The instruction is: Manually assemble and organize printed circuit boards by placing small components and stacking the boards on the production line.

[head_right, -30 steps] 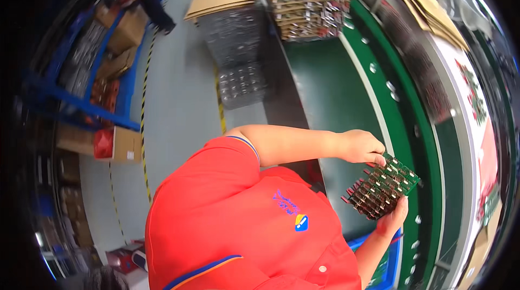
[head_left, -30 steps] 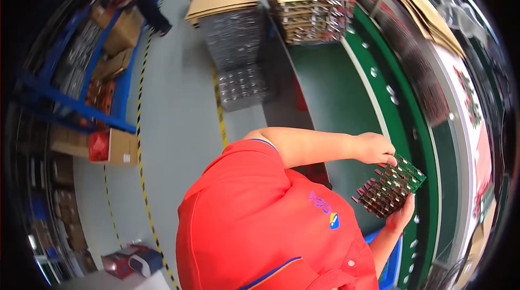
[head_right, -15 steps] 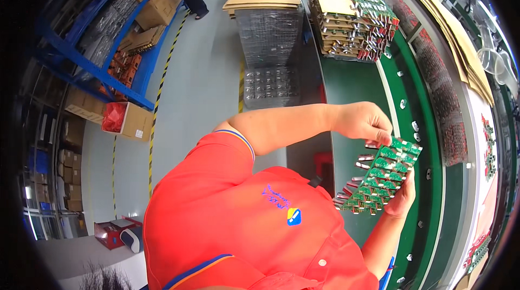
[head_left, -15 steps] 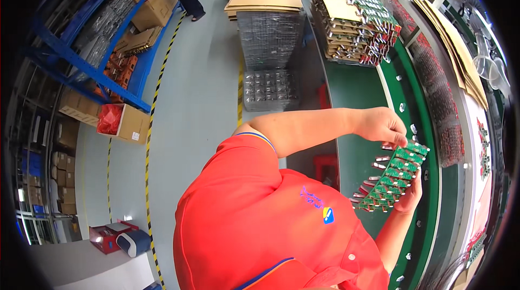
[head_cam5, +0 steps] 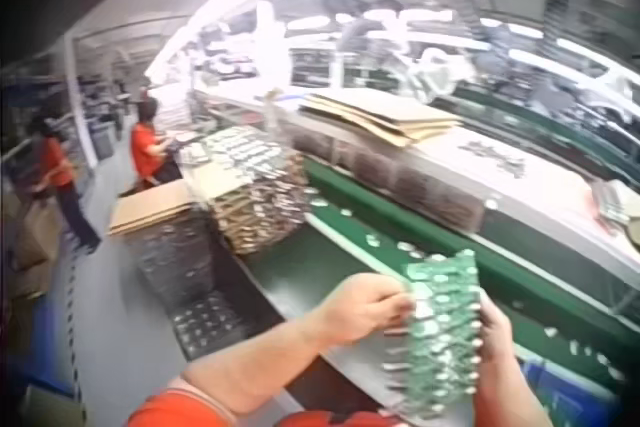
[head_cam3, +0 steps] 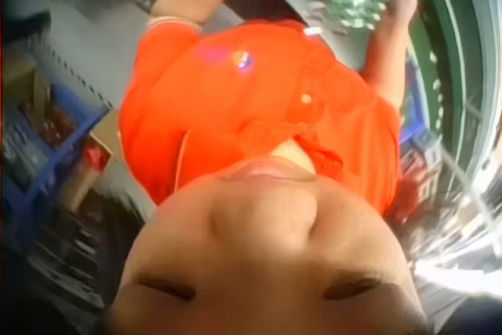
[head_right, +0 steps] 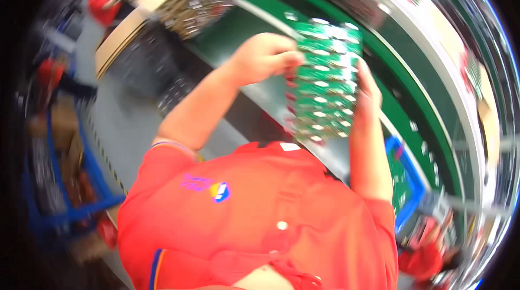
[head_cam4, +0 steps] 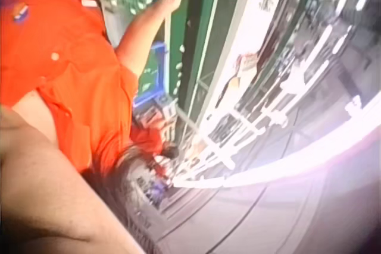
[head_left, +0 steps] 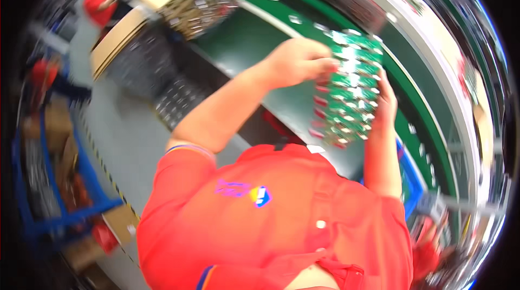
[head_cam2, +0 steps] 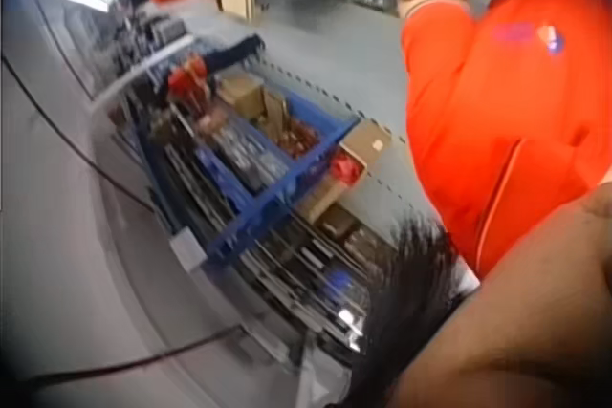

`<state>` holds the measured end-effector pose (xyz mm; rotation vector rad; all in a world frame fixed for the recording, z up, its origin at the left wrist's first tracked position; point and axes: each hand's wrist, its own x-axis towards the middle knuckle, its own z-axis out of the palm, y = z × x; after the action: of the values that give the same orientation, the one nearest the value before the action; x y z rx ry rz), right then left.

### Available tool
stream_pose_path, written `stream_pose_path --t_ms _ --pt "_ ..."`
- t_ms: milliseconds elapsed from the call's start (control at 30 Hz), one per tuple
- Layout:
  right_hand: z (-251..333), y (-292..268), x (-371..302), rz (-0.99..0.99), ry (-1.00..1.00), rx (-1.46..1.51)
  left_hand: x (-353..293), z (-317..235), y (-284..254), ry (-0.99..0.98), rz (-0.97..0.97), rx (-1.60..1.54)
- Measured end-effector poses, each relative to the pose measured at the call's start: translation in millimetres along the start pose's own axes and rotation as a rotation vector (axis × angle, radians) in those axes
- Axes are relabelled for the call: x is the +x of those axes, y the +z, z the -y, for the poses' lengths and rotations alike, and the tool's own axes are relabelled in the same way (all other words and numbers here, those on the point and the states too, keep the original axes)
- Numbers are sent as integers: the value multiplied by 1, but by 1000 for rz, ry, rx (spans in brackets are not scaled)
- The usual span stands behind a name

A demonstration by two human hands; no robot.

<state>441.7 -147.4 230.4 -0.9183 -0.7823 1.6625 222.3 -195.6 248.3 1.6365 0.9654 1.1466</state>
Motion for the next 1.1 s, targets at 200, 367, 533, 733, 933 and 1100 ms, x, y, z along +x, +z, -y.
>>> stream_pose_path --t_ms 200,367,533,733,933,1100 --pt "38 -46 -13 379 71 236 55 12 56 101 355 -511" --pt "58 -95 -23 360 64 505 91 -2 118 102 411 -725" --pt "102 -185 -46 165 -172 308 104 -20 197 5 517 -73" --pt "116 -220 -74 95 -222 454 125 -2 251 -66 842 -573" --pt "127 -272 -105 130 -246 555 134 -9 329 -51 1006 -859" --pt "144 -310 -126 -1 -396 555 148 -10 365 -64 937 -551"
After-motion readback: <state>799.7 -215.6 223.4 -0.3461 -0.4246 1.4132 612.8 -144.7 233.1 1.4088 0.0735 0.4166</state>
